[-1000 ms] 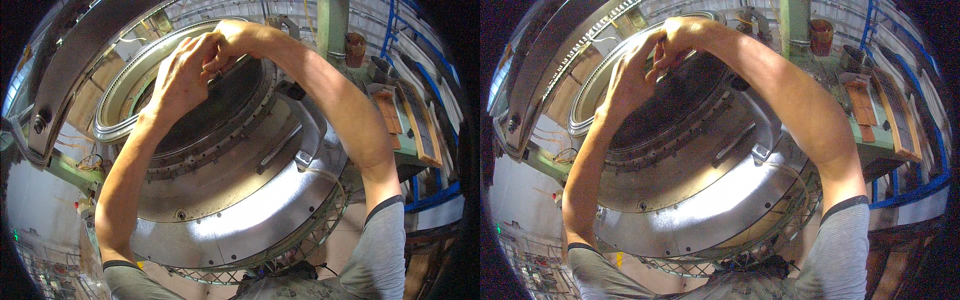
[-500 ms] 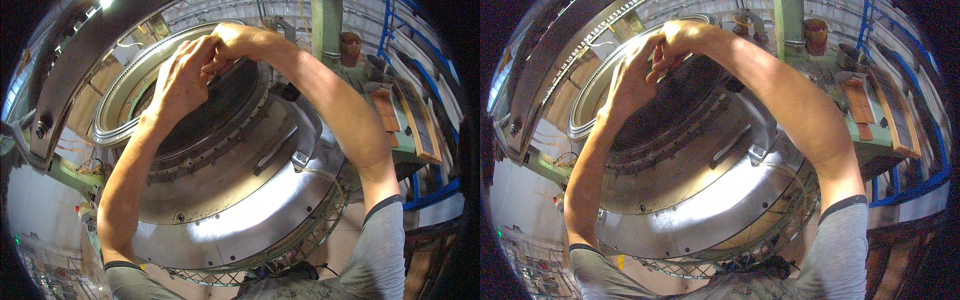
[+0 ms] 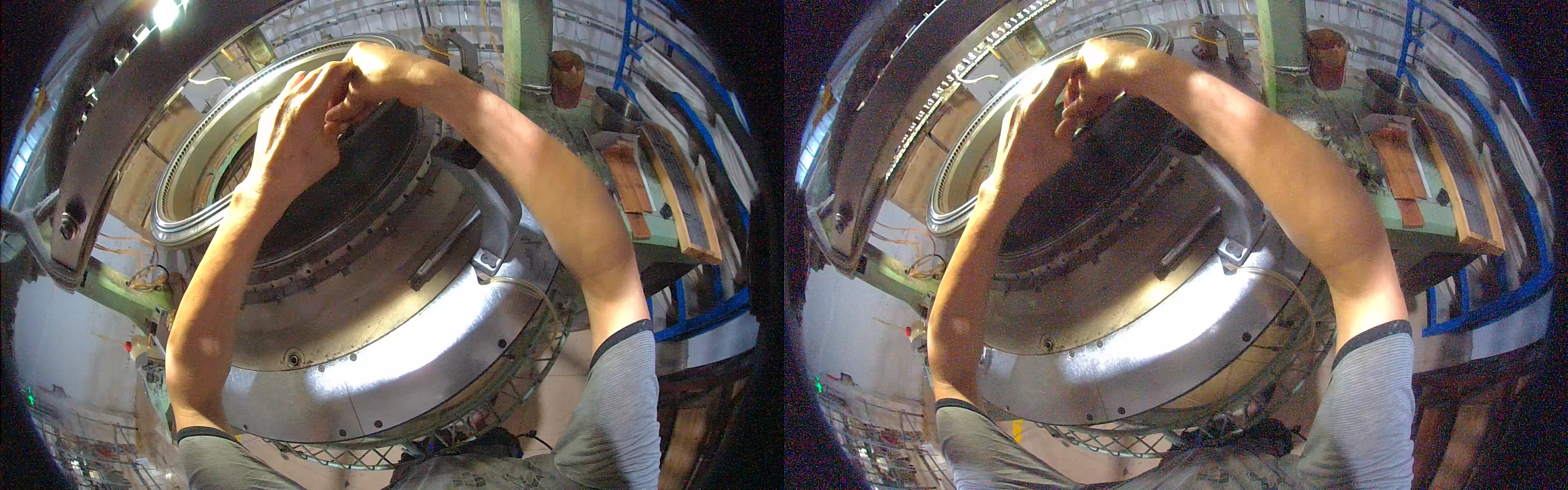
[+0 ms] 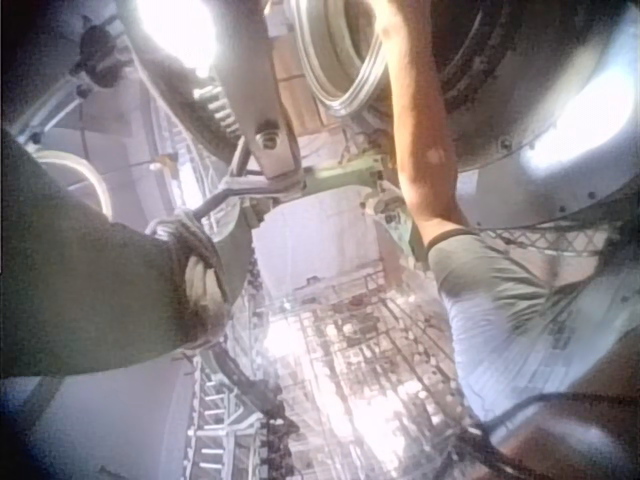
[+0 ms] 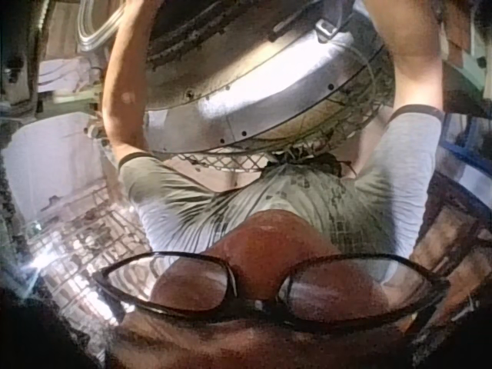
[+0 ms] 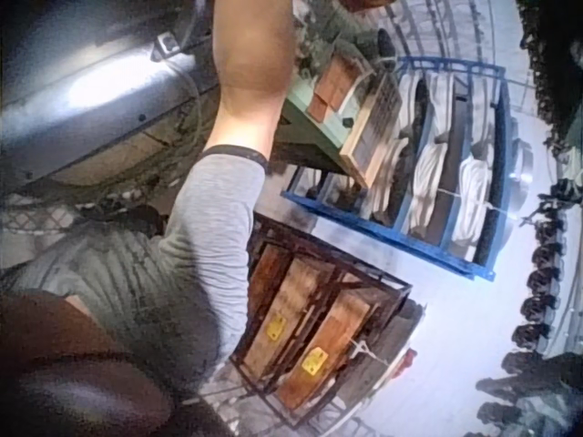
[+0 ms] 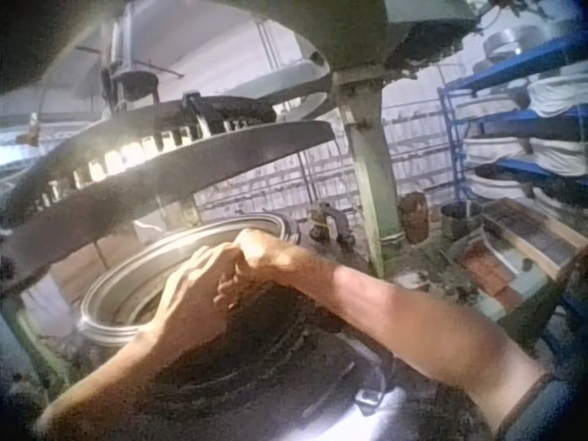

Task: The person repeatedly picks up small rectangular metal pieces from a wooden tray and places them into slots around the rim of a large circular metal machine. The person handles the pieces one at a time, aligning and inserting them into the machine's edge.

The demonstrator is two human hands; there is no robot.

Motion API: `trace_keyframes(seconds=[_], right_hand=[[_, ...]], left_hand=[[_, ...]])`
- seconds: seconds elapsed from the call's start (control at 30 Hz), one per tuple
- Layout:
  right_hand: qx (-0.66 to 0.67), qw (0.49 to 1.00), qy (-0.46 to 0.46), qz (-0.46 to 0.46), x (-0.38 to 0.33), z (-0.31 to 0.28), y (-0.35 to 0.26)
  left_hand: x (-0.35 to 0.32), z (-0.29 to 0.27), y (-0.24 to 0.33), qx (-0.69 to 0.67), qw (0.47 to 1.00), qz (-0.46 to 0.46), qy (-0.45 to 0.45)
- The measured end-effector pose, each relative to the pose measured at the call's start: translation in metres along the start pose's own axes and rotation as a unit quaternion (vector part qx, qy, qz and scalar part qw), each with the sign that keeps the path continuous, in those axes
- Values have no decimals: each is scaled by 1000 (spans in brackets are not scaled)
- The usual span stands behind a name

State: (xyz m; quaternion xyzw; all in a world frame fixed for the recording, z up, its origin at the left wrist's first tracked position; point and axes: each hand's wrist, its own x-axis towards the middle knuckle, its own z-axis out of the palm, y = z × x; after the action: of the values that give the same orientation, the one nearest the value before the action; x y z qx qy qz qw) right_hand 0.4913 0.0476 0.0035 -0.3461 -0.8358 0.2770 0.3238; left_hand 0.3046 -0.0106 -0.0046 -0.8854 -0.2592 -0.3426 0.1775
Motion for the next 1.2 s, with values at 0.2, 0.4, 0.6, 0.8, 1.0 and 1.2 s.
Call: trace_keyframes(seconds=[0.2, 0.4, 0.6, 0.8, 1.0, 1.2], right_hand=[[7, 995, 93, -39, -3, 5, 15], [-49, 991, 87, -88, -18, 1, 20], [-158, 968, 64, -182, -36, 16, 2], [-326, 910, 86, -241, -23, 33, -5], [-286, 919, 65, -263, -22, 39, -5], [-274, 911, 79, -297, -21, 46, -10]], left_hand=[[-4, 6, -4, 30, 998, -58, -8], [-15, 6, -6, 2, 987, -152, 43], [-59, -10, 15, -19, 982, -150, 116], [-67, 1, 5, 25, 985, -84, 146], [-73, -3, 4, 7, 983, -112, 143], [-72, -20, 2, -69, 978, -168, 101]])
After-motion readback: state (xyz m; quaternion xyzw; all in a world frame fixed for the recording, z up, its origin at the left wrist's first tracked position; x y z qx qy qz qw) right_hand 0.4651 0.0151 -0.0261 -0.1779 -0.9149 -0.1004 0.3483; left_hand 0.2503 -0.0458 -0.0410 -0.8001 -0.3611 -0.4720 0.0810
